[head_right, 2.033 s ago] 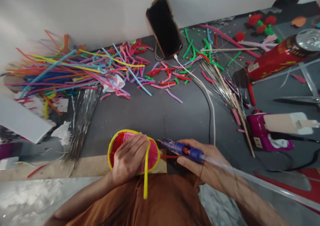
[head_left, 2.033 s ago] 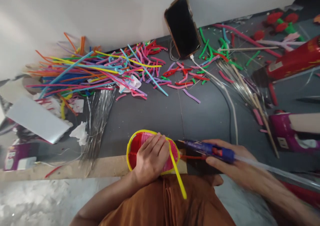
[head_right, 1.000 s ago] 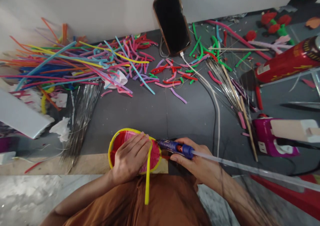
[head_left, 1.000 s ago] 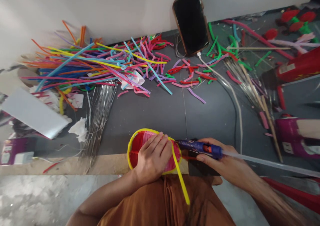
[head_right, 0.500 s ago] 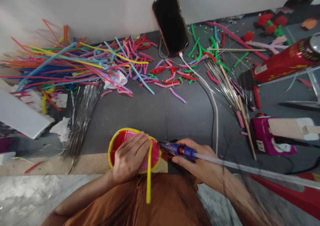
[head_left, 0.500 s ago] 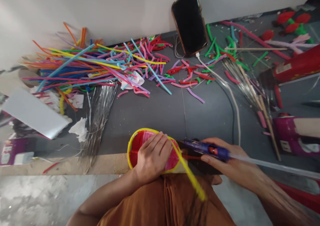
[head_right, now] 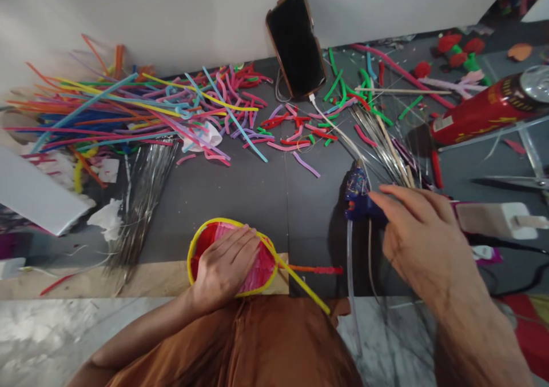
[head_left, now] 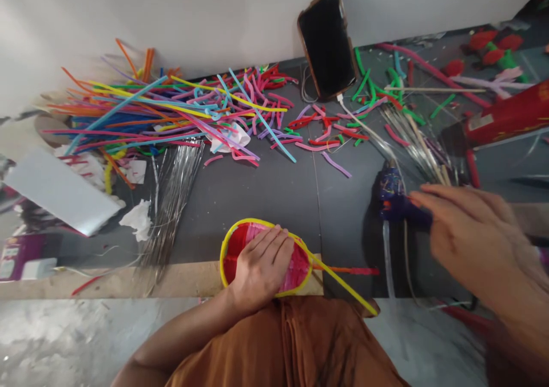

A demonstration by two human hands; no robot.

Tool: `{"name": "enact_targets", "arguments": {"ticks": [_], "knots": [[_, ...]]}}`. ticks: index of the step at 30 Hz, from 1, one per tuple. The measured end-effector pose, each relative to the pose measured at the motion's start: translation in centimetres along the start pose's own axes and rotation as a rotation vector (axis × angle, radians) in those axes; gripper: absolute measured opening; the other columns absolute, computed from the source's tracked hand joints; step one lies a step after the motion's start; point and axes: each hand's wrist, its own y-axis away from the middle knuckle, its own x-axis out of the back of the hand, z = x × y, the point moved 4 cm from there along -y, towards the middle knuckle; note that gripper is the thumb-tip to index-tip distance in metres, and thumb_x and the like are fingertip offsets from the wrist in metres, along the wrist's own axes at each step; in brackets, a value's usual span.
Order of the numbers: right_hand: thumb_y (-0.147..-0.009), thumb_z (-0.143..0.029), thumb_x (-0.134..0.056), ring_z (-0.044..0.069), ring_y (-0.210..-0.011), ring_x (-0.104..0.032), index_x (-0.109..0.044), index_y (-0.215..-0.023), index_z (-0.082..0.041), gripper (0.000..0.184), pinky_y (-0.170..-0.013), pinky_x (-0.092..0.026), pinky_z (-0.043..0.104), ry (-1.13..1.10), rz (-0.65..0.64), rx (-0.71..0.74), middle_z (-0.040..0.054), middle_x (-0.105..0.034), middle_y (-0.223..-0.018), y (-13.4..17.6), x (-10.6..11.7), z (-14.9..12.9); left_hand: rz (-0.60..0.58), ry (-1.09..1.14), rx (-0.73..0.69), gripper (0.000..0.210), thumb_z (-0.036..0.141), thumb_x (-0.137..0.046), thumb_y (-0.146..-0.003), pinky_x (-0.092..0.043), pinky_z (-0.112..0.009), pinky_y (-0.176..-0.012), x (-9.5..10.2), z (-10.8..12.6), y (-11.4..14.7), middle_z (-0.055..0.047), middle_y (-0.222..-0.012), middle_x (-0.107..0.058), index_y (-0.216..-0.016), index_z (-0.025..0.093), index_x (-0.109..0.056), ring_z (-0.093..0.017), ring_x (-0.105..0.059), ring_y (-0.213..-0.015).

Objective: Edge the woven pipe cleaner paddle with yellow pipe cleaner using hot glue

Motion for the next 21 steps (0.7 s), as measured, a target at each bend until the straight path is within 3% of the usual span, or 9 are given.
{"name": "enact_targets", "arguments": {"ticks": [2,3,6,9,13,21], "knots": [[-0.091,-0.02,-0.042,0.027,-0.102,-0.06,-0.059,-0.114,-0.019,0.029,-0.091,-0.047,0.045,-0.083,0.023,-0.06,0.0121,-0.066,-0.104,-0.2,1.0,-2.2,0.003,0.004,-0.008,0.027,0.006,-0.044,-0.087,-0.053,-0.037,-0.096,0.0,0.0,0.0,-0.014,-0.109,-0.071,-0.103,0.007,-0.066,-0.024,-0.064,-0.109],[-0.091,-0.025,-0.046,0.024,-0.095,-0.063,-0.059,-0.113,-0.02,0.026,-0.085,-0.051,0.039,-0.179,-0.006,0.0,0.0107,-0.067,-0.1,-0.2,0.9,-3.9,0.002,0.007,-0.011,0.027,0.006,-0.044,-0.087,-0.054,-0.037,-0.096,0.0,0.0,0.1,-0.014,-0.11,-0.071,-0.104,0.007,-0.065,-0.025,-0.064,-0.109],[-0.091,-0.033,-0.052,0.019,-0.088,-0.066,-0.059,-0.114,-0.02,0.027,-0.077,-0.053,0.031,-0.389,-0.204,0.172,0.0067,-0.07,-0.098,0.0,-1.1,-8.8,-0.01,0.015,-0.009,0.028,0.006,-0.044,-0.087,-0.054,-0.038,-0.095,-0.1,0.0,0.2,-0.015,-0.11,-0.07,-0.105,0.006,-0.065,-0.026,-0.064,-0.109],[-0.09,-0.027,-0.054,0.017,-0.08,-0.067,-0.06,-0.112,-0.017,0.025,-0.072,-0.053,0.029,-0.437,-0.298,0.212,0.0047,-0.072,-0.092,0.3,-3.9,-11.3,-0.033,0.005,-0.014,0.029,0.006,-0.043,-0.087,-0.053,-0.038,-0.097,-0.2,0.0,0.2,-0.013,-0.111,-0.07,-0.105,0.007,-0.065,-0.025,-0.064,-0.11],[-0.087,-0.014,-0.055,0.016,-0.074,-0.065,-0.063,-0.111,-0.016,0.026,-0.067,-0.051,0.027,-0.421,-0.333,0.234,0.0027,-0.072,-0.084,0.3,-5.8,-11.6,-0.04,-0.002,-0.026,0.03,0.004,-0.041,-0.088,-0.053,-0.037,-0.097,-0.1,0.0,0.2,-0.013,-0.111,-0.07,-0.103,0.008,-0.066,-0.024,-0.063,-0.111],[-0.086,-0.012,-0.053,0.015,-0.075,-0.062,-0.066,-0.107,-0.017,0.025,-0.07,-0.05,0.025,-0.436,-0.265,0.212,0.0041,-0.068,-0.083,0.4,-5.8,-11.2,-0.044,0.017,-0.038,0.03,0.006,-0.043,-0.089,-0.055,-0.039,-0.093,-0.2,-0.1,0.2,-0.014,-0.111,-0.07,-0.108,0.006,-0.066,-0.026,-0.064,-0.108]]}}
